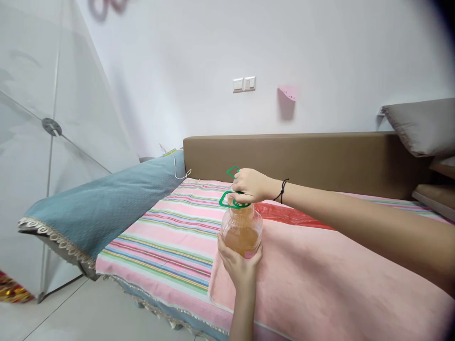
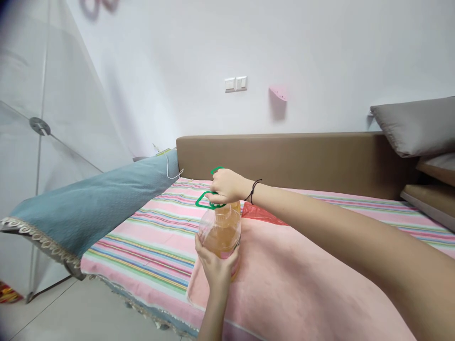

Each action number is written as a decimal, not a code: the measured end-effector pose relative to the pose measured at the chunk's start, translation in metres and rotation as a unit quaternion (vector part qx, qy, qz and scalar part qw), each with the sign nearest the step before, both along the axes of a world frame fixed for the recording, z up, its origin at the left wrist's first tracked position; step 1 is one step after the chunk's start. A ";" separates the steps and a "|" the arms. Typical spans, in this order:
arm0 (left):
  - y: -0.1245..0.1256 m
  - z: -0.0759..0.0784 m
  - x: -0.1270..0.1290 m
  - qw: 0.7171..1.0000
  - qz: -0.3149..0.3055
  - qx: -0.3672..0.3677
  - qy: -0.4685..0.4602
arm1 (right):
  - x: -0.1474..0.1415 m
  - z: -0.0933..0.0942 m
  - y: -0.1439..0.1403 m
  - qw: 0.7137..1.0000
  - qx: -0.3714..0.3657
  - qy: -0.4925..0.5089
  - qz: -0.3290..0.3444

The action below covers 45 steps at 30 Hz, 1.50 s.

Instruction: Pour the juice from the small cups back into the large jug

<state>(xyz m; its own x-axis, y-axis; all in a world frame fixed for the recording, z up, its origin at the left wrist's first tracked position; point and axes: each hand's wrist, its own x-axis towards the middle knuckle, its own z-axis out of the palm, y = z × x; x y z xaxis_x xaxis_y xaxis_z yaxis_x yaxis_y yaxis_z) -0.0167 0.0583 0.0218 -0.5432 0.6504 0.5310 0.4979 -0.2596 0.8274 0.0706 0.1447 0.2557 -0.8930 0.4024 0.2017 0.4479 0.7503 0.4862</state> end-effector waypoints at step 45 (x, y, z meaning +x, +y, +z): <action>-0.151 0.103 0.076 0.902 -0.340 0.205 0.167 | 0.101 -0.120 -0.255 0.881 -0.099 0.371 -0.276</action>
<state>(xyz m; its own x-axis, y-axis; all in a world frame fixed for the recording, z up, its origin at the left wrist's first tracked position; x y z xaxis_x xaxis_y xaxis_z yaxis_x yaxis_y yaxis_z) 0.0594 -0.0924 0.1249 0.1434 0.4842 0.8631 0.3114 -0.8499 0.4251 0.1721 -0.1101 0.1359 -0.2020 0.8271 0.5245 0.9106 0.3558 -0.2104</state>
